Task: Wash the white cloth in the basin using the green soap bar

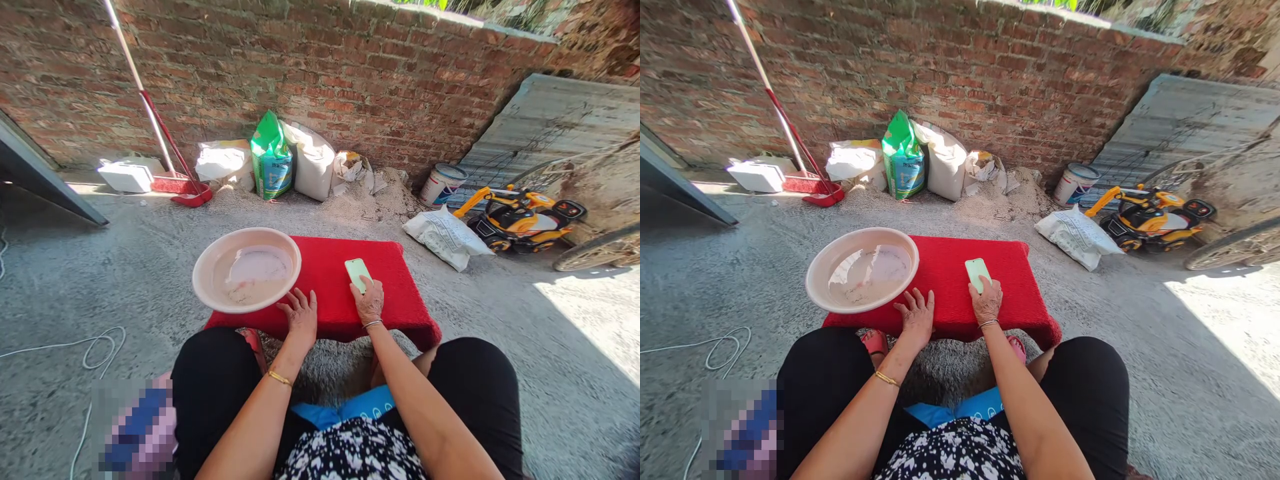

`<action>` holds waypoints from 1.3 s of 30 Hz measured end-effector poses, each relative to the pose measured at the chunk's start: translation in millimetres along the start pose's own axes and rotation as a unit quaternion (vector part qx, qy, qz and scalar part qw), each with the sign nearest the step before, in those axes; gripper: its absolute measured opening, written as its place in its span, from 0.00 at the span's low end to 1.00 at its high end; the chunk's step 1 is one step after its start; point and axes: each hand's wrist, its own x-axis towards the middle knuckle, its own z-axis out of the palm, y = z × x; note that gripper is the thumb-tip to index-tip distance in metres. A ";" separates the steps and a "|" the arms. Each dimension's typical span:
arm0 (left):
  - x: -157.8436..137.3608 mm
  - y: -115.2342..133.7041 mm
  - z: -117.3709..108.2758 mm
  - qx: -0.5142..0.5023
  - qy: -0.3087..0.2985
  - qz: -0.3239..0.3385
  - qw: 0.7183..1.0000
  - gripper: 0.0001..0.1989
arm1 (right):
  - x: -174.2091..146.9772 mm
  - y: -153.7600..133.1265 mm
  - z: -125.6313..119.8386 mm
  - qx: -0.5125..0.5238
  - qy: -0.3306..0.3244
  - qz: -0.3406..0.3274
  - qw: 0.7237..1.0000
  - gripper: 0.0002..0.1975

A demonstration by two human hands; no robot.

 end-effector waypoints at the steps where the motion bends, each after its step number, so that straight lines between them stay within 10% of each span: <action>1: 0.1 0.0 0.3 -0.004 0.000 -0.001 1.000 0.35 | -0.9 -0.8 0.2 -0.004 -0.014 -0.025 1.000 0.22; 9: -0.2 -0.9 0.6 0.006 0.001 0.001 1.000 0.35 | 1.8 -0.9 -0.4 -0.031 0.041 0.144 0.988 0.24; 18: -0.6 -0.5 0.2 0.015 0.000 0.007 1.000 0.37 | -0.9 -2.8 -0.4 0.007 -0.029 -0.011 0.999 0.20; 26: -0.2 -0.7 0.4 0.041 -0.003 0.011 0.999 0.36 | 2.9 1.0 -0.3 -0.003 0.045 0.147 0.988 0.24; 35: -1.2 -0.6 -1.3 0.030 0.000 0.010 1.000 0.37 | -2.1 1.1 5.2 0.006 -0.018 -0.051 0.999 0.20; 39: -1.6 -0.3 -3.4 0.046 -0.005 0.011 0.999 0.37 | -0.7 1.8 5.7 -0.022 0.046 0.076 0.996 0.22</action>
